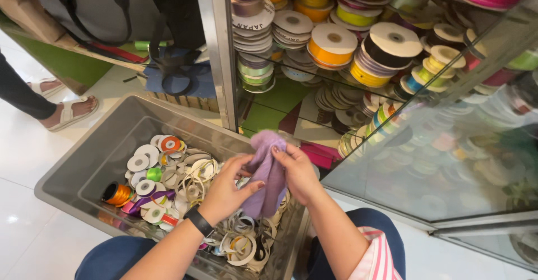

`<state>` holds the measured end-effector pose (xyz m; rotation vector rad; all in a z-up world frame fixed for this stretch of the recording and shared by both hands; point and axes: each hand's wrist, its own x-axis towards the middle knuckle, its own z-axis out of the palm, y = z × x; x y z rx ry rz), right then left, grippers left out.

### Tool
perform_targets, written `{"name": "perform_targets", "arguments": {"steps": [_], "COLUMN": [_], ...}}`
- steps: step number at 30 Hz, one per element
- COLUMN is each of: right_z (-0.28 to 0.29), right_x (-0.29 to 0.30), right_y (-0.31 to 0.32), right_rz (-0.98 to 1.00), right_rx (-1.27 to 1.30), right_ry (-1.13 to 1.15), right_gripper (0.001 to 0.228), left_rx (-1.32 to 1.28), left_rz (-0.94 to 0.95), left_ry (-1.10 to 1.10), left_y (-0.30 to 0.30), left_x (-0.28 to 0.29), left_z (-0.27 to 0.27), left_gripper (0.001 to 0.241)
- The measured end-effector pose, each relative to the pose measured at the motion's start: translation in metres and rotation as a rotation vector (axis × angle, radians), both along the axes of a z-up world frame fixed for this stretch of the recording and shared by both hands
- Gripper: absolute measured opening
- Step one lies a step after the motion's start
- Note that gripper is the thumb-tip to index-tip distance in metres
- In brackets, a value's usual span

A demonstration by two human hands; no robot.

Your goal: The person sits on the floor and uses scissors to cut ribbons from spools taken from a plastic bin. They wipe the spools with a purple cloth and place them onto a nearby shelf.

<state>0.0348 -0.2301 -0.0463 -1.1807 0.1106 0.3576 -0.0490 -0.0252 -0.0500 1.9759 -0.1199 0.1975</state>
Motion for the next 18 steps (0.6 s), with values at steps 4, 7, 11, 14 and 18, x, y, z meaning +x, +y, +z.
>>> {"name": "perform_targets", "arguments": {"steps": [4,7,11,14,18], "right_z": [0.033,-0.002,0.056,0.052,0.104], "right_x": [-0.003,-0.002,-0.043,-0.041,-0.026], "right_y": [-0.003,-0.006,0.002,-0.001,-0.003], "right_rz": [-0.045,0.032,0.353,0.482,0.135], "right_rx": [0.035,0.04,-0.134,-0.292,-0.38], "right_ry": [-0.006,-0.076,-0.174,-0.43,-0.588], "right_gripper": [0.027,0.023,0.019,0.026,0.044], "left_rx": [-0.024,0.077,0.315,0.652,0.735], "left_rz": [0.049,0.035,-0.023,-0.072,-0.081], "left_ry": [-0.005,0.009,0.237,0.169,0.11], "left_y": [-0.002,-0.002,0.009,0.023,0.036], "left_x": [-0.003,-0.004,0.01,0.021,0.02], "left_z": [0.016,0.022,-0.009,-0.043,-0.03], "left_gripper": [0.082,0.08,0.047,0.023,0.02]}}
